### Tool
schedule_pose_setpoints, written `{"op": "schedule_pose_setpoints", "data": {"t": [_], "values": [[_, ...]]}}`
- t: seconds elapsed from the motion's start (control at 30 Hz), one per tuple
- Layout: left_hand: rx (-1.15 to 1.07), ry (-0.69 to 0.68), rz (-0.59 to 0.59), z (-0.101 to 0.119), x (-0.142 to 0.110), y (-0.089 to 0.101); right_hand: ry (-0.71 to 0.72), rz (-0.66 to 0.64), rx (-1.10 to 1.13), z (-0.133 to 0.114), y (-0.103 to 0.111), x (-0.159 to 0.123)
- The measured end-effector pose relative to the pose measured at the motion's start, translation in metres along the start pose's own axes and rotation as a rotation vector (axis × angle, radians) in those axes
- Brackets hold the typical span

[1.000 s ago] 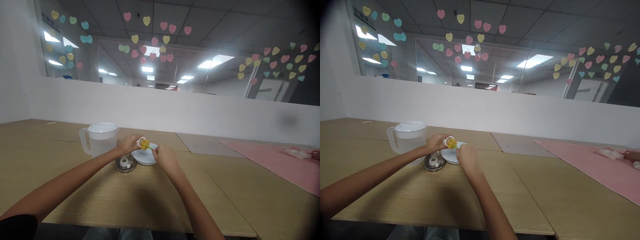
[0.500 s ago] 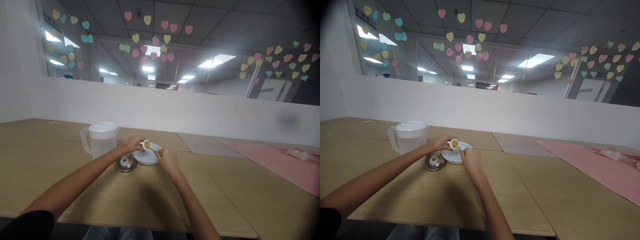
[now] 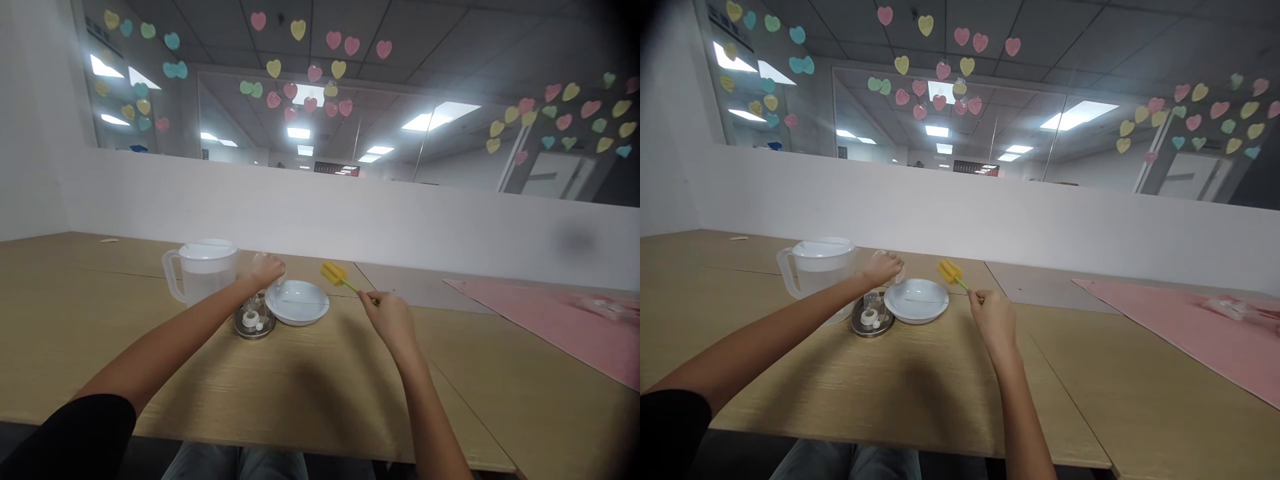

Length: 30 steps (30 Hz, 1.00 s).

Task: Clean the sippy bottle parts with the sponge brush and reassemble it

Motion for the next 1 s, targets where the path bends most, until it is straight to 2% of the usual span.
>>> {"op": "schedule_pose_setpoints", "data": {"t": [0.1, 0.2, 0.3, 0.37, 0.47, 0.5, 0.57, 0.7, 0.8, 1.0], "values": [[-0.015, -0.014, 0.031, 0.010, 0.004, 0.003, -0.063, -0.088, -0.138, 0.015, -0.019, 0.012], [-0.074, 0.032, 0.052, 0.014, 0.004, 0.007, -0.072, -0.212, -0.245, 0.020, -0.052, 0.020], [-0.156, 0.100, 0.063, 0.013, -0.004, 0.006, -0.041, -0.299, -0.251, 0.017, -0.089, 0.021], [-0.325, 0.142, 0.096, 0.014, -0.014, 0.004, -0.010, -0.348, -0.240, 0.013, -0.111, 0.018], [-0.849, 0.252, 0.157, 0.020, -0.037, -0.001, 0.027, -0.358, -0.214, 0.006, -0.133, 0.012], [-0.961, 0.266, 0.149, 0.025, -0.045, -0.003, 0.035, -0.349, -0.201, 0.005, -0.136, 0.010], [-1.015, 0.244, 0.153, 0.037, -0.062, -0.001, 0.044, -0.320, -0.165, 0.003, -0.138, 0.009], [-0.802, 0.063, 0.162, 0.066, -0.090, 0.001, 0.037, -0.212, -0.052, -0.002, -0.126, 0.016], [-0.725, -0.015, 0.152, 0.080, -0.101, -0.016, 0.015, -0.142, 0.051, -0.015, -0.119, 0.028], [-0.719, 0.065, 0.172, 0.088, -0.102, -0.055, -0.085, -0.112, 0.214, -0.039, -0.139, 0.048]]}}
Point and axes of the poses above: each hand's wrist, its own x-axis towards the middle knuckle, its own y-axis out of the back of the hand, z = x × y, the point moved 6 cm from there along x, towards the middle knuckle, and after that the axes turned 13 degrees about -x, right-handed, at the moved point
